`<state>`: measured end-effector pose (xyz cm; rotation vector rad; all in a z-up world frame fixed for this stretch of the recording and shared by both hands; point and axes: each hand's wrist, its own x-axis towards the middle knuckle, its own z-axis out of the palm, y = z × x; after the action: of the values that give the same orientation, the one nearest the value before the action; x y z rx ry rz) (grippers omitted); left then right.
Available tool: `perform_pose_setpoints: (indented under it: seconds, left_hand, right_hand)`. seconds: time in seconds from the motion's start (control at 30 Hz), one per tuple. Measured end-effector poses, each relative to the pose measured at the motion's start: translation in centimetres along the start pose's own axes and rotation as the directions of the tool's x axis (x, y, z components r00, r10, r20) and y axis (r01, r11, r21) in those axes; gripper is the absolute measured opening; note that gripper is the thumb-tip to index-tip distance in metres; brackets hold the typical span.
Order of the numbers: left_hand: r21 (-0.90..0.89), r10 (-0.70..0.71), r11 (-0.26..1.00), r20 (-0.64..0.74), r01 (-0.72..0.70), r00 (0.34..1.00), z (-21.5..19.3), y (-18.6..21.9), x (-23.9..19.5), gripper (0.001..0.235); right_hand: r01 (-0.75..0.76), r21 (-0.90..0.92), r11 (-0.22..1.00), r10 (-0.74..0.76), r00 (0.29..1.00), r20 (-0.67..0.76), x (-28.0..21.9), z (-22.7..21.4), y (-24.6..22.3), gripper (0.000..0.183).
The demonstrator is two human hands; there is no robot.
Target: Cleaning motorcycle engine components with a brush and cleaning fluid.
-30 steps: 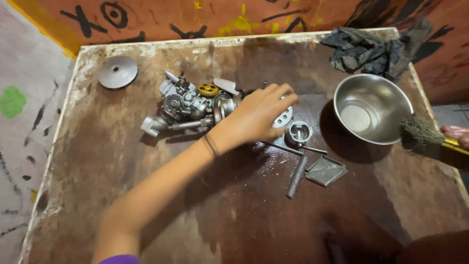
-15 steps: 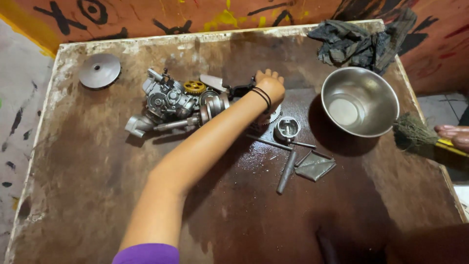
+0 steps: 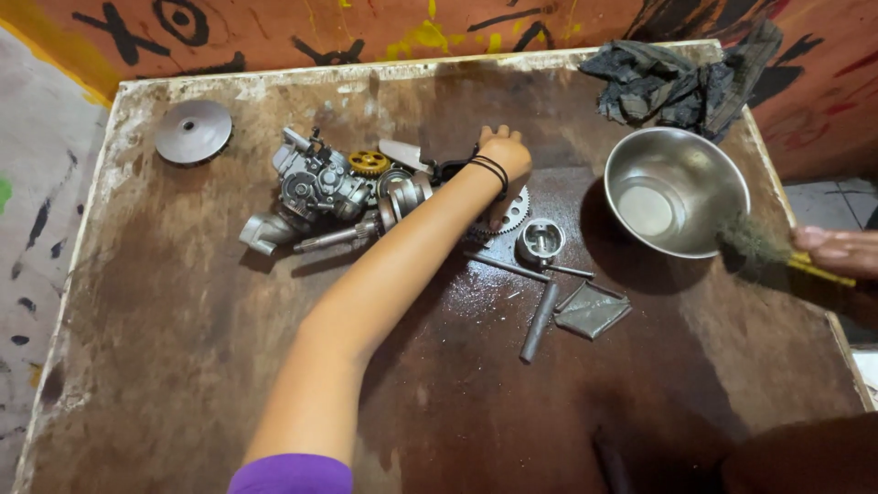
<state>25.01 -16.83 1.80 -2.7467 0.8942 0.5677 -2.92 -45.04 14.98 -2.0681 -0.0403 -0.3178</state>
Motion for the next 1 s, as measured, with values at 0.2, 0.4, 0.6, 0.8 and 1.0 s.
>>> perform_pose_setpoints:
  seconds: [0.2,0.4,0.6,0.8,1.0]
  left_hand:
    - [-0.159,0.061,0.98,-0.344,-0.122,0.937,-0.1,-1.3,-4.7,0.087]
    - [-0.087,0.021,0.987,-0.754,-0.132,0.657,0.5,-2.1,-18.7,0.071]
    - [-0.16,-0.079,0.984,-0.777,-0.076,0.624,2.9,-2.6,-23.3,0.077]
    - [-0.177,-0.077,0.976,-0.823,-0.126,0.562,3.7,-3.7,-23.8,0.072]
    - [-0.297,-0.109,0.926,-0.802,-0.233,0.588,4.7,-5.4,-23.5,0.073]
  right_hand:
    - [-0.034,0.004,0.999,0.034,0.998,-0.043,2.5,6.3,-5.3,0.04]
    - [0.375,-0.374,0.848,-0.246,0.904,0.349,10.8,15.7,-6.1,0.033]
    - [0.318,-0.706,0.632,0.221,0.8,0.558,20.5,23.2,1.2,0.07]
    - [0.277,-0.56,0.781,0.27,0.659,0.702,21.6,24.2,2.5,0.079]
    - [0.372,-0.646,0.667,0.317,0.643,0.697,20.8,26.9,3.5,0.087]
